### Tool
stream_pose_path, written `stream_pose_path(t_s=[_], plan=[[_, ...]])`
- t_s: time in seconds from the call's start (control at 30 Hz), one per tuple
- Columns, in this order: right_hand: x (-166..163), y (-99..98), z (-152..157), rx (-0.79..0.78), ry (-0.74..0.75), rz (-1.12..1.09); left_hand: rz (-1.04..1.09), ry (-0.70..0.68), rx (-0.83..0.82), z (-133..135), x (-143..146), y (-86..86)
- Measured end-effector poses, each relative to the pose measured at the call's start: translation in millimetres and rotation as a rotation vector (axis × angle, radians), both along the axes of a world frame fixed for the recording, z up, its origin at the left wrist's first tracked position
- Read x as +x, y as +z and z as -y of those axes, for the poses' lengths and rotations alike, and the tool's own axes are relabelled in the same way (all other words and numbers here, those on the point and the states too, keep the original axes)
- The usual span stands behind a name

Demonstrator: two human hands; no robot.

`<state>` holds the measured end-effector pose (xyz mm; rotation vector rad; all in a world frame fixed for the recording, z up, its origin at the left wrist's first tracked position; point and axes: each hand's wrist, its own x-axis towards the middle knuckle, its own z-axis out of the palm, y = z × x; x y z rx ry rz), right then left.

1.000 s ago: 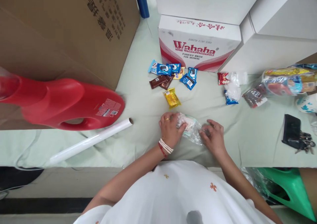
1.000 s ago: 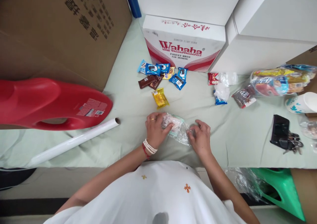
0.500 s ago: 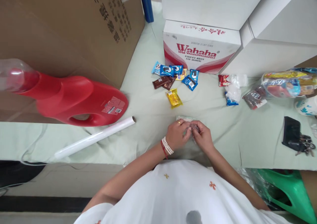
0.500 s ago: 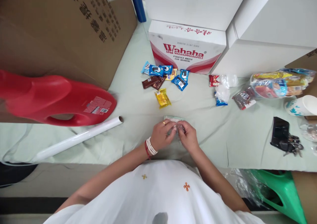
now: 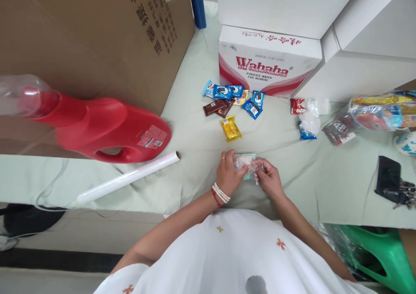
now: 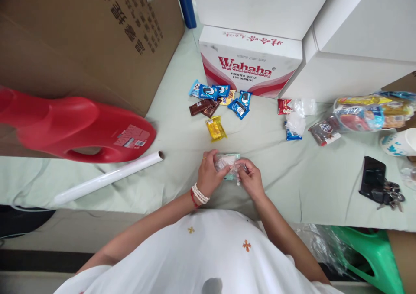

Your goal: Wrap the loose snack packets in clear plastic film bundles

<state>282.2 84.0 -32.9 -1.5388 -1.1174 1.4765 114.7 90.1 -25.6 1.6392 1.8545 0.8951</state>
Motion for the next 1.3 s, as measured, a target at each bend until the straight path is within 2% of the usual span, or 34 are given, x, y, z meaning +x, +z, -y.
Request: stream_pose_path(t_s=[0.17, 0.3, 0.43, 0.6, 0.73, 0.87, 0.97, 1.07, 1.13, 1.23, 1.3], plan=[[-1.9, -3.2, 1.4, 0.088, -0.004, 0.003, -0.121, -0.219, 0.067, 7.9, -3.8, 11.6], [-3.3, -5.3, 1.1, 0.196, 0.009, 0.036, -0.192, -0.362, -0.070, 0.4, 3.9, 22.7], [-4.9, -4.1, -1.7, 0.054, -0.071, -0.091, -0.117, -0.377, -0.193, -18.2, -3.6, 24.3], [-8.6, 5.5, -8.1, -0.061, -0.203, -0.280, -0.191, -0.442, -0.158, -25.8, -16.1, 26.4], [-10.2, 10.5, -9.4, -0.079, -0.237, -0.318, -0.261, -0.346, -0.093, -22.4, -13.9, 29.3], [-11.3, 8.6, -5.3, -0.090, -0.236, -0.327, -0.303, -0.163, -0.227, -22.1, -14.4, 28.7], [-12.1, 8.4, -2.7, -0.075, -0.177, -0.309, -0.302, -0.201, -0.330, -20.8, -14.4, 30.4], [-12.9, 15.2, -1.9, 0.025, -0.086, -0.220, -0.187, -0.229, -0.361, -16.9, -8.6, 35.0], [-14.4, 23.9, -1.2, 0.163, -0.029, -0.087, -0.142, -0.190, -0.292, -13.8, -2.7, 38.4], [-19.3, 37.9, 1.6, 0.374, 0.051, 0.117, -0.182, -0.161, -0.093, -9.9, 4.7, 42.7], [-22.4, 44.0, 4.0, 0.423, 0.088, 0.180, -0.155, -0.179, 0.011, -7.2, 7.6, 44.4]])
